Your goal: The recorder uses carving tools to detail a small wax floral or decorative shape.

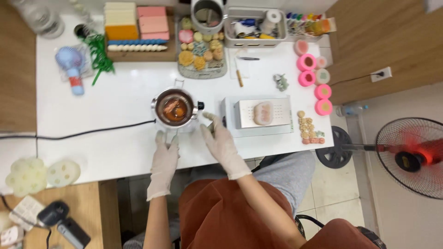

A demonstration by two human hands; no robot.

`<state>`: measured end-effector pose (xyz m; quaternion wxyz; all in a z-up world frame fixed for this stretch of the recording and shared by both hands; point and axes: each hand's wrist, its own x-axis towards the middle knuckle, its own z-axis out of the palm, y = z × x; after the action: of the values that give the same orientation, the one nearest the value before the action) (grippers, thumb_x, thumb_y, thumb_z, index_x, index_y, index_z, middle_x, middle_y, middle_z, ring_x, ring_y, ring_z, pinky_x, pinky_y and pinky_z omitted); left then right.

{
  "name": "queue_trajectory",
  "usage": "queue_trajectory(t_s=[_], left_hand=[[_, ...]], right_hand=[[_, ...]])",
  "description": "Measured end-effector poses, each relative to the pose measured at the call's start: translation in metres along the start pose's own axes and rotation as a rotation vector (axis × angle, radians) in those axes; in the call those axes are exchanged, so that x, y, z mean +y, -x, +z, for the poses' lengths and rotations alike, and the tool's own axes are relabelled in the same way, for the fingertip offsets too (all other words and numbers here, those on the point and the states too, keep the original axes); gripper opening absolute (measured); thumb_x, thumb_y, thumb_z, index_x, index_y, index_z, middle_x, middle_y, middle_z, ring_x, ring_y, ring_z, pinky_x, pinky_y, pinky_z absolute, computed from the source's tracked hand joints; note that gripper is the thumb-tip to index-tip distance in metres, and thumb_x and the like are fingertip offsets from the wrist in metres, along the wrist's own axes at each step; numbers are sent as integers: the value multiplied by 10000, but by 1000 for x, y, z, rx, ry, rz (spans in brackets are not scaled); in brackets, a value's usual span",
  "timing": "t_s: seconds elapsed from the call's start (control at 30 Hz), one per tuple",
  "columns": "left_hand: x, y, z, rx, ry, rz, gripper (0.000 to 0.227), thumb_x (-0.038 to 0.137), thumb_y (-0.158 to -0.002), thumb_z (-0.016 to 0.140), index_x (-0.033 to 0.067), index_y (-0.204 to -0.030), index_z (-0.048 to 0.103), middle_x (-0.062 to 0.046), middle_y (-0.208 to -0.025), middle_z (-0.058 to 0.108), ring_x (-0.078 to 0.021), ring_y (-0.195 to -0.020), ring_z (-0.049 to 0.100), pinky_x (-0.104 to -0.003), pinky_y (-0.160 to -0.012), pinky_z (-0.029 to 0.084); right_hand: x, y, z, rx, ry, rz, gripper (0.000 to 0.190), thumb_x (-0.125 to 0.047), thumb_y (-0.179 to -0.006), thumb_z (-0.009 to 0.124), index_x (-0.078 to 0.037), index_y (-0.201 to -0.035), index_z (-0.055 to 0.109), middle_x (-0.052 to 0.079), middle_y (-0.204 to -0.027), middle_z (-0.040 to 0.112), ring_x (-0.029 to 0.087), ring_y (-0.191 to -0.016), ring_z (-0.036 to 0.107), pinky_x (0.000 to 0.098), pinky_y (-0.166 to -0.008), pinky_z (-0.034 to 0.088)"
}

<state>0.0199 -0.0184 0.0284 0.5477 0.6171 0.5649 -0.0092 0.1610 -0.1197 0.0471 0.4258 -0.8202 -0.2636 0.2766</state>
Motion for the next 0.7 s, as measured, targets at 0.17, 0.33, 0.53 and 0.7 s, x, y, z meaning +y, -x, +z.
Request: queue_trajectory(t_s=[0.17, 0.33, 0.53, 0.7], left_hand=[[-11, 1, 11, 184, -38, 210, 745, 354, -1015, 551, -32, -1578, 252, -259, -1277, 584, -384, -1127, 607, -483, -984, 470], [10, 26, 8, 416, -399, 359, 804, 352, -987, 657, -81, -1571, 315, -325, -1384, 492, -484, -1241, 520, -537, -1014, 458], [56, 44, 26, 414, -474, 419, 688, 331, -946, 671, 2, -1509, 451, -268, -1412, 510, -455, -1296, 491, -541, -1024, 449], [73, 49, 45, 318, -544, 664, 595, 375, -1003, 593, -20, -1439, 507, -277, -1384, 574, -405, -1254, 567, -503, -1079, 460]], right_hand=[[-15, 15, -37, -11, -56, 3, 424, -207, -973, 614, -103, -1383, 585, 51, -733, 559, 156, -654, 558, 325, -668, 509], [-29, 17, -76, 68, -113, -48, 379, -191, -977, 612, -117, -1348, 633, 41, -729, 540, 134, -644, 526, 306, -657, 488], [-21, 22, -122, 181, -194, -50, 338, -177, -976, 620, -107, -1305, 654, 0, -799, 603, 99, -709, 565, 259, -703, 507], [-24, 25, -155, 263, -161, -19, 301, -168, -997, 602, -71, -1279, 647, -23, -867, 651, 50, -758, 571, 202, -691, 501]])
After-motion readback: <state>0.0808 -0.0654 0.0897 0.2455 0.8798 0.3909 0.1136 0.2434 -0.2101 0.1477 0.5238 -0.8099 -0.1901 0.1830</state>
